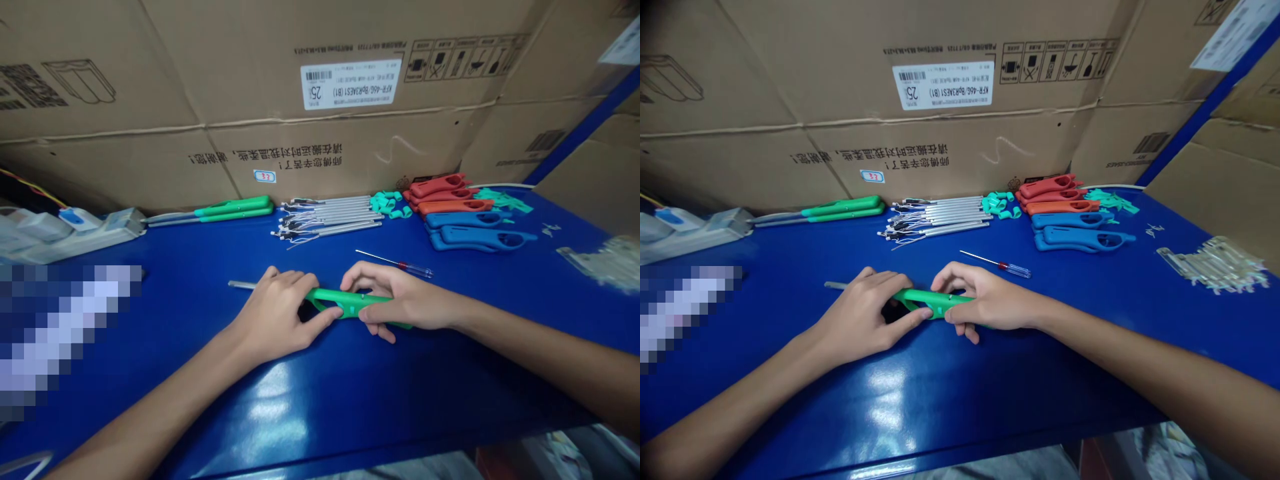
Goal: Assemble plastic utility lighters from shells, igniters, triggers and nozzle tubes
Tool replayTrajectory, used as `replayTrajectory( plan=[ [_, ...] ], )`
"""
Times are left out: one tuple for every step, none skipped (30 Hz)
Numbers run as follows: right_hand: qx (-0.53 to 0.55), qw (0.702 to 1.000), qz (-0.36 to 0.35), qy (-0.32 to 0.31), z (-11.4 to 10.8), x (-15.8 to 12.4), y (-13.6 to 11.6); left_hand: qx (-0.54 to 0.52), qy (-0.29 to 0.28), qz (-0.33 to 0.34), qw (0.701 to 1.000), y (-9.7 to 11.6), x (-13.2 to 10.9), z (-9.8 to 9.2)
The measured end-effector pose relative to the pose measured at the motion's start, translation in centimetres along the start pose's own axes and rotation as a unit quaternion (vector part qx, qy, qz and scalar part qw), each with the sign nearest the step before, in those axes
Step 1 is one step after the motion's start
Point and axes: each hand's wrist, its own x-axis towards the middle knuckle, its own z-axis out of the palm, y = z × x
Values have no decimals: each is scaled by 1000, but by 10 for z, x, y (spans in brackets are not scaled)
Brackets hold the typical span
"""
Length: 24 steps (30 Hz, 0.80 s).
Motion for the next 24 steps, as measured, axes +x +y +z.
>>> replayTrajectory(
  plan=[
    [8,1000,0,-4,-1,0,0,1,-1,1,1000,0,0,0],
    [17,1000,-3,-8,-2,1,0,1,-2,2,1000,0,-1,0],
    [24,1000,-7,-13,-2,1,1,3,0,3,1000,-1,-1,0],
    [29,999,-11,-17,-3,1,1,5,2,4,1000,-1,-1,-1],
    [31,999,-15,-19,-3,1,2,6,5,5,1000,-1,-1,-1],
    [28,999,-19,-20,-3,2,3,6,8,7,1000,-1,-2,-1],
    [22,999,-22,-21,-3,1,4,5,10,8,1000,-1,-2,-2],
    [15,999,-25,-23,-3,1,4,3,9,9,1000,-1,-2,-2],
    [7,999,-29,-26,-2,1,4,0,9,10,1000,-1,-2,-2],
    [-1,999,-31,-29,-2,0,4,-1,8,9,1000,0,-2,-2],
    [-8,999,-32,-30,-1,0,4,-1,7,8,1000,0,-2,-2],
    [-17,999,-31,-31,-1,-1,3,-1,7,6,1000,1,-2,-2],
    [-24,999,-29,-32,0,-1,2,-1,6,4,1000,1,-1,-1],
    [-29,999,-27,-30,0,-1,1,-1,4,3,1000,2,-1,-1],
    [-30,999,-25,-27,1,-1,0,-2,2,2,1000,2,0,-1],
    [-28,999,-25,-24,1,-2,0,-2,0,2,1000,1,0,0],
    [-25,999,-26,-18,2,-2,0,-2,0,2,1000,1,0,0],
    [-25,999,-25,-13,2,-2,0,-2,1,2,1000,1,1,0],
    [-27,999,-23,-8,2,-2,0,-1,2,2,1000,0,1,0],
    [-30,999,-21,-7,2,-1,0,0,3,1,1000,0,1,0],
    [-33,999,-16,-7,2,-1,0,0,4,1,1000,0,0,0],
    [-31,999,-12,-8,1,-1,0,-1,3,1,1000,0,0,0],
    [-25,1000,-9,-9,0,0,0,-2,2,2,1000,0,-1,0],
    [-17,1000,-7,-9,0,0,1,-3,0,3,1000,1,-1,0]
  ],
)
